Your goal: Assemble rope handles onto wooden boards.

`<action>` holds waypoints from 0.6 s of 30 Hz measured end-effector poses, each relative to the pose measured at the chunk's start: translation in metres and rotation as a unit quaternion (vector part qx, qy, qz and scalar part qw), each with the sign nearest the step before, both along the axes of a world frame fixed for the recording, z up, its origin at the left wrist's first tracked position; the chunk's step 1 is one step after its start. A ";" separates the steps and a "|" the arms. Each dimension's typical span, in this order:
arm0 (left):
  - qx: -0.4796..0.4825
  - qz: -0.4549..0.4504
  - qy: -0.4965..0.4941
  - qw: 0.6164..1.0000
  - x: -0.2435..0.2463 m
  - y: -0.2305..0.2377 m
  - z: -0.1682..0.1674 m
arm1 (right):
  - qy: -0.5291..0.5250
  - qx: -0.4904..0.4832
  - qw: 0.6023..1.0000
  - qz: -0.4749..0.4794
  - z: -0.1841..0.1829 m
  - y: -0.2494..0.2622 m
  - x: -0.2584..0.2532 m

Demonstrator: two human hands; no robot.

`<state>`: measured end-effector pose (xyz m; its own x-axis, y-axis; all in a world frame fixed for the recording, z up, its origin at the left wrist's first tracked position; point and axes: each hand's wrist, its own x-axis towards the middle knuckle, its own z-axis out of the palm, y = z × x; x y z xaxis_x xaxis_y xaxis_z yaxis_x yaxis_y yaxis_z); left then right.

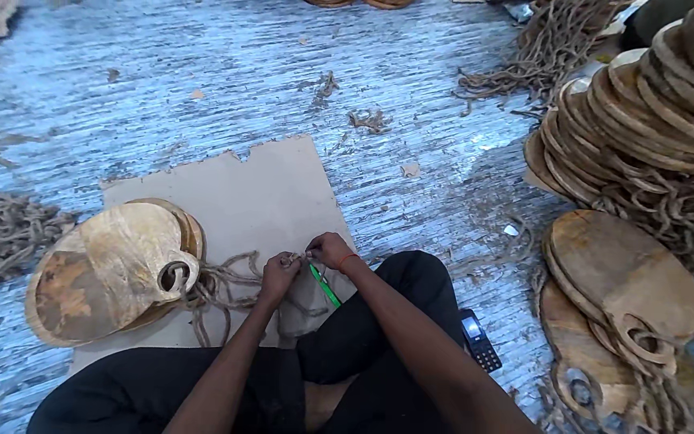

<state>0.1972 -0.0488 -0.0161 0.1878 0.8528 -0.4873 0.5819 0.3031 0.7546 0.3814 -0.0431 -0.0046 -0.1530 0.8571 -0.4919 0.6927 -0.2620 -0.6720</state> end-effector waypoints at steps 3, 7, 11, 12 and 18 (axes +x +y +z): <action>0.001 0.022 -0.018 1.000 -0.002 0.001 -0.008 | 0.016 -0.014 1.000 -0.015 -0.003 0.002 0.002; 0.003 0.015 0.000 1.000 -0.002 0.004 -0.008 | 0.031 -0.033 0.998 -0.033 -0.001 0.004 0.002; -0.003 -0.004 0.031 1.000 0.002 0.003 -0.003 | 0.036 -0.052 0.997 -0.042 -0.003 0.005 0.002; -0.004 -0.012 0.037 0.999 0.003 0.003 -0.002 | 0.037 -0.054 0.997 -0.043 -0.004 0.006 0.002; -0.007 -0.033 0.045 0.998 0.008 0.004 0.002 | 0.011 -0.040 0.999 -0.033 -0.015 0.002 0.004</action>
